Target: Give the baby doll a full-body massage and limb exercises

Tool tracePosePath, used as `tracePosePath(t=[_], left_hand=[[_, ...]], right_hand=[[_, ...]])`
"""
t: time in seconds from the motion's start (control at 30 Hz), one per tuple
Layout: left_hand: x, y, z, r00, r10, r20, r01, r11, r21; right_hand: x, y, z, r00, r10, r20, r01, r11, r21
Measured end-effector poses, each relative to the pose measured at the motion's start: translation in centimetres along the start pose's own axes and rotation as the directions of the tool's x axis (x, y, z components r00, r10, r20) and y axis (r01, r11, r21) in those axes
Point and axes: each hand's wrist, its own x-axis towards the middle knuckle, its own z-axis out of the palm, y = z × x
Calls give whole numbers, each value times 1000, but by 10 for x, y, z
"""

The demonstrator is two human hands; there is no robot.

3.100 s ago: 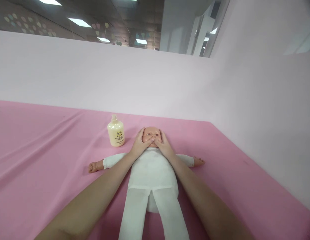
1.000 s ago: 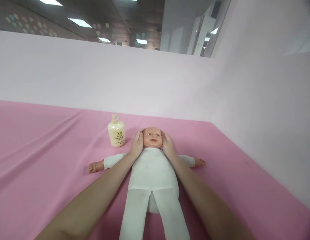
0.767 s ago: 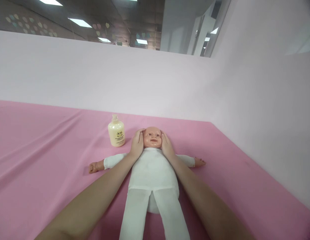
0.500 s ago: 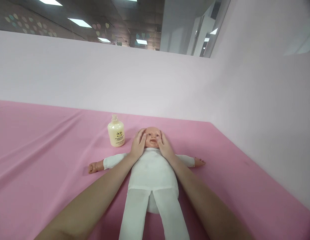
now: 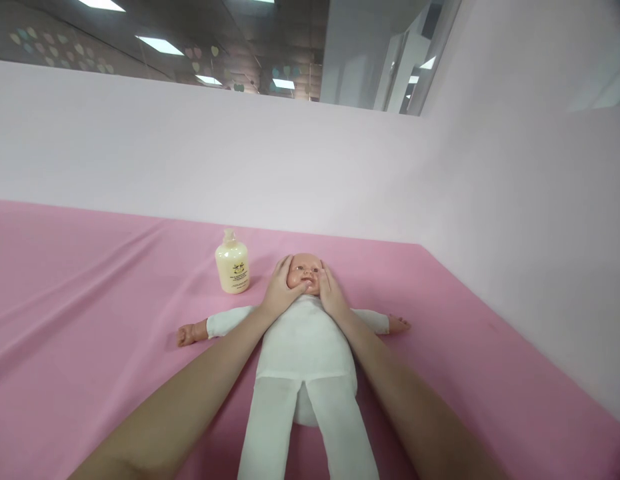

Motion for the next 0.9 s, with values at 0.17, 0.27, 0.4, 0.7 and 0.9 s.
tracePosePath(t=[0.17, 0.27, 0.4, 0.7, 0.9], left_hand=[[0, 0, 0, 1000, 7, -13, -7, 1000, -5], [0, -1, 0, 1000, 14, -5, -14, 1000, -6], [0, -1, 0, 1000, 22, -1, -22, 1000, -20], [-1, -1, 0, 1000, 8, -9, -9, 998, -59], [-1, 0, -1, 1000, 12, -12, -13, 998, -59]], right_hand=[[2, 1, 0, 999, -4, -36, 5, 999, 34], [4, 2, 0, 999, -10, -51, 12, 1000, 27], [4, 3, 0, 997, -30, -73, 31, 999, 15], [6, 3, -1, 996, -32, -86, 35, 999, 36], [6, 4, -1, 995, -42, -87, 47, 998, 51]])
